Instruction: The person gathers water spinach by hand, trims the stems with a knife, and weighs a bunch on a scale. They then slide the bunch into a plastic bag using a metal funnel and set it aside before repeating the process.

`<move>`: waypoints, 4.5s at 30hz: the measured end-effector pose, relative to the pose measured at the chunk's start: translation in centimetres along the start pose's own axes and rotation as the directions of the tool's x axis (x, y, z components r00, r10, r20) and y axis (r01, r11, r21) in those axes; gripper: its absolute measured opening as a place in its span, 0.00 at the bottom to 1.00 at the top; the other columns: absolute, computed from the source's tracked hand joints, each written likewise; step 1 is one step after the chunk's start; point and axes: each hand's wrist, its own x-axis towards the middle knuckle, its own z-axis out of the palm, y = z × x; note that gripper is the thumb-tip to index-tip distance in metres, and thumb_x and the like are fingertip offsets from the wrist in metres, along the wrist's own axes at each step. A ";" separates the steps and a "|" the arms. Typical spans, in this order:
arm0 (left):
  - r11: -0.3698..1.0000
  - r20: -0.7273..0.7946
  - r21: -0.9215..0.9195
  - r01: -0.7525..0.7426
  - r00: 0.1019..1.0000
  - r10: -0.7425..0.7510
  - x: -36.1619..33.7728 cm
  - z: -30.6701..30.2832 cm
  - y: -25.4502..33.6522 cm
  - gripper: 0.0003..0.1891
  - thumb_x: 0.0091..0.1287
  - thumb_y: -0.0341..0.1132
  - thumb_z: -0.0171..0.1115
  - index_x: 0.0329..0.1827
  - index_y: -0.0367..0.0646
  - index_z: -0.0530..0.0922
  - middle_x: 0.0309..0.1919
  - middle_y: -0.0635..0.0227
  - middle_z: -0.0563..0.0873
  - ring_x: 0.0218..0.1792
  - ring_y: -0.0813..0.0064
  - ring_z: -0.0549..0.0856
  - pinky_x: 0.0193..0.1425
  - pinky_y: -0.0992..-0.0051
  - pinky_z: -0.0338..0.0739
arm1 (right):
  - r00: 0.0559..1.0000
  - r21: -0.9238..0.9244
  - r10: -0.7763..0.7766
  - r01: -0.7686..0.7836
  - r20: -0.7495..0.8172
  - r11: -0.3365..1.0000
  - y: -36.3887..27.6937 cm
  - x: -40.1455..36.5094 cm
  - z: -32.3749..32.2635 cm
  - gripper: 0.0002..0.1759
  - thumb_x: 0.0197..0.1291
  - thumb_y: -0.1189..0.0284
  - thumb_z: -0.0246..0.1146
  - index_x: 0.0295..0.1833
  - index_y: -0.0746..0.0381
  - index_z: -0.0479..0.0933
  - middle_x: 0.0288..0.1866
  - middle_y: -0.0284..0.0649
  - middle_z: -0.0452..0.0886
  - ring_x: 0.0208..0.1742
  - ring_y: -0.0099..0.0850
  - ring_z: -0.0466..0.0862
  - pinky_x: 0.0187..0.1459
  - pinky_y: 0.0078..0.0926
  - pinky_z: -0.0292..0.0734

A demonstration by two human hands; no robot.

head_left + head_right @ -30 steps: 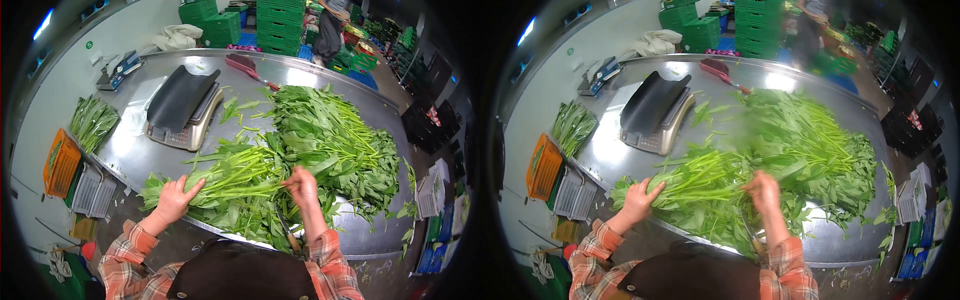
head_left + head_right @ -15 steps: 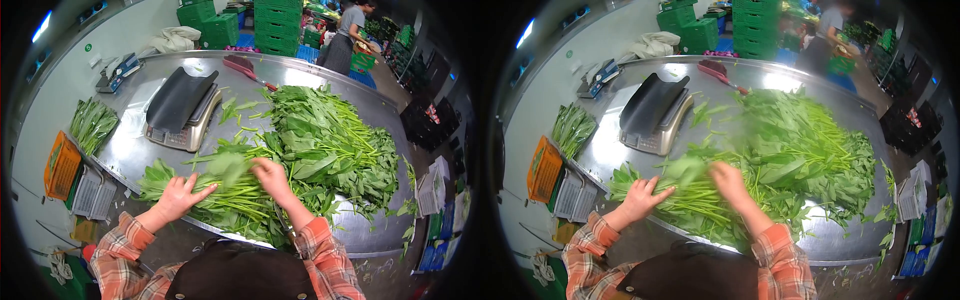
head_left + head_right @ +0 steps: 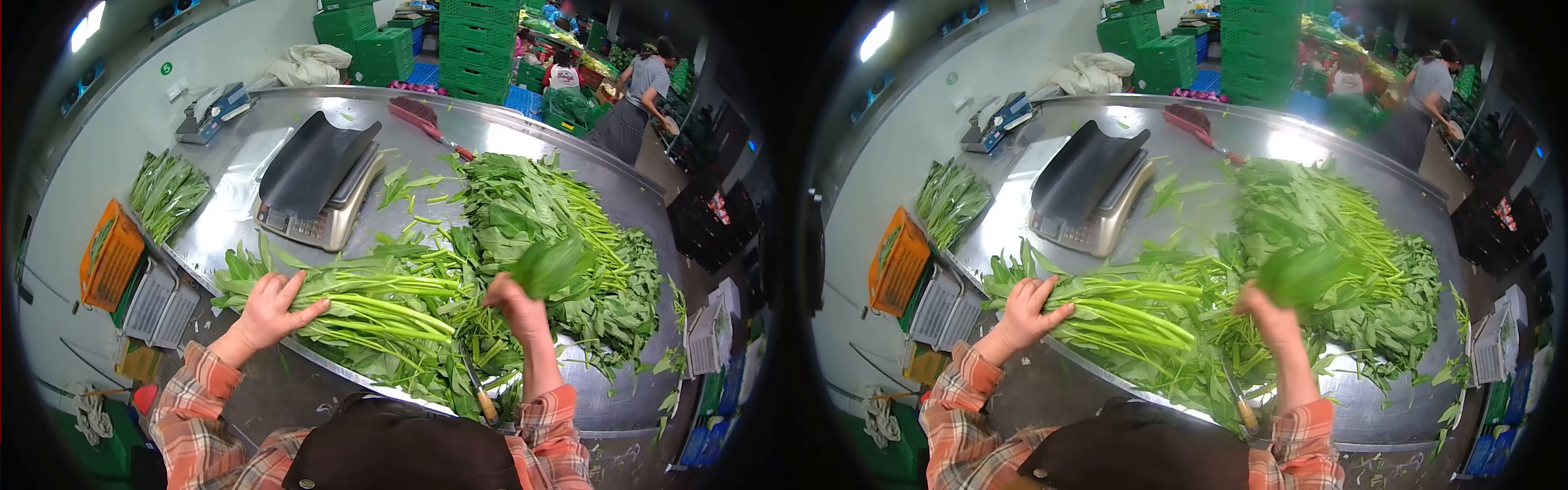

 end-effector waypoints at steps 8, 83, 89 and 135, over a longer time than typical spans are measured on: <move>0.970 0.219 -0.193 0.150 0.970 -0.107 1.5 -0.2 0.4 0.34 0.47 0.31 0.67 0.62 0.48 0.71 0.50 0.54 0.78 0.40 0.62 0.80 0.48 0.65 0.75 | 0.880 -0.248 -0.152 0.287 0.451 0.925 2.2 0.5 5.2 0.17 0.55 0.71 0.63 0.51 0.65 0.75 0.31 0.35 0.79 0.28 0.23 0.78 0.29 0.19 0.73; -0.964 0.704 0.000 0.265 0.685 0.188 -8.3 1.6 10.9 0.40 0.50 0.22 0.62 0.70 0.33 0.58 0.65 0.56 0.70 0.66 0.70 0.68 0.69 0.70 0.59 | 0.860 -0.022 0.159 -0.169 0.484 0.985 0.3 4.8 9.9 0.21 0.56 0.71 0.67 0.50 0.67 0.68 0.36 0.36 0.81 0.36 0.21 0.79 0.43 0.19 0.72; -0.976 0.743 0.026 0.217 0.649 0.164 -8.4 1.1 12.4 0.40 0.51 0.21 0.62 0.70 0.33 0.58 0.65 0.56 0.69 0.66 0.70 0.69 0.69 0.70 0.59 | 0.873 -0.495 -0.262 0.455 0.411 0.740 -0.7 5.1 11.1 0.17 0.53 0.78 0.63 0.49 0.63 0.70 0.33 0.35 0.78 0.38 0.28 0.78 0.43 0.27 0.72; -0.524 0.562 -0.141 0.840 0.503 0.656 -17.8 12.2 -3.2 0.22 0.70 0.47 0.52 0.50 0.34 0.78 0.48 0.54 0.83 0.51 0.70 0.82 0.57 0.74 0.74 | 0.601 0.307 0.754 -0.794 0.265 0.525 16.3 -14.3 23.0 0.28 0.55 0.72 0.65 0.62 0.66 0.66 0.53 0.44 0.76 0.45 0.32 0.80 0.47 0.30 0.76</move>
